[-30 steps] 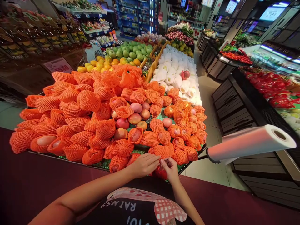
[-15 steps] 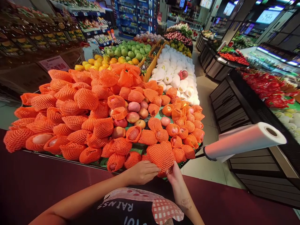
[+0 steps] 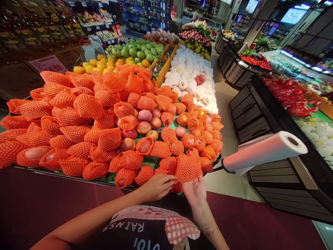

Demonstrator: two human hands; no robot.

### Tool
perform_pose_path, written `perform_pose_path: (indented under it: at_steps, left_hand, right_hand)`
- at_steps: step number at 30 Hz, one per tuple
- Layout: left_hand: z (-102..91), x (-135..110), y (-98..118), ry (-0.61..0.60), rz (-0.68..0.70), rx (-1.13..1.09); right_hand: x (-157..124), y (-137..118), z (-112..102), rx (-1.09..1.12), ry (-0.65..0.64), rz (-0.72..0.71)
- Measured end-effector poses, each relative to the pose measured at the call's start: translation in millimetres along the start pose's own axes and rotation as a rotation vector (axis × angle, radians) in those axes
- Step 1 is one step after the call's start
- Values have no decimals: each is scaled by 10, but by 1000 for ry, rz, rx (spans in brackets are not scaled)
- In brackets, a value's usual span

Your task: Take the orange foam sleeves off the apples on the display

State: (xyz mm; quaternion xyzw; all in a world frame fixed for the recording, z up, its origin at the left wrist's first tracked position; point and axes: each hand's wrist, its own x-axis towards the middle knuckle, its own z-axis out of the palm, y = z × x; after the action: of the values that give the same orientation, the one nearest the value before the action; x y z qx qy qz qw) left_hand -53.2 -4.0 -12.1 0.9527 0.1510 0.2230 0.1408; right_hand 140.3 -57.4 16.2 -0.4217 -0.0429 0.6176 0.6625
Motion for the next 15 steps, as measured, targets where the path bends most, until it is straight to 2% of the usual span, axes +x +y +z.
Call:
perform_pose_path:
  at_steps: [2, 4, 6, 9, 12, 15]
  left_hand:
    - [6, 5, -4, -11, -9, -11]
    - [10, 4, -11, -26, -30, -25]
    - [13, 1, -19, -36, -35, -40]
    - [15, 1, -22, -49, -11, -63]
    - [6, 14, -6, -108, -19, -79]
    - [-2, 21, 11, -143, -103, -97]
  right_hand:
    - [-19, -18, 46, 8, -28, 57]
    - [-82, -7, 79, -79, -79, 39]
    - [-148, 23, 86, -214, -95, -43]
    - [-167, 67, 48, -381, -32, -191]
    - [-14, 19, 0, -587, -19, -330]
    - [332, -181, 12, -913, -159, -373]
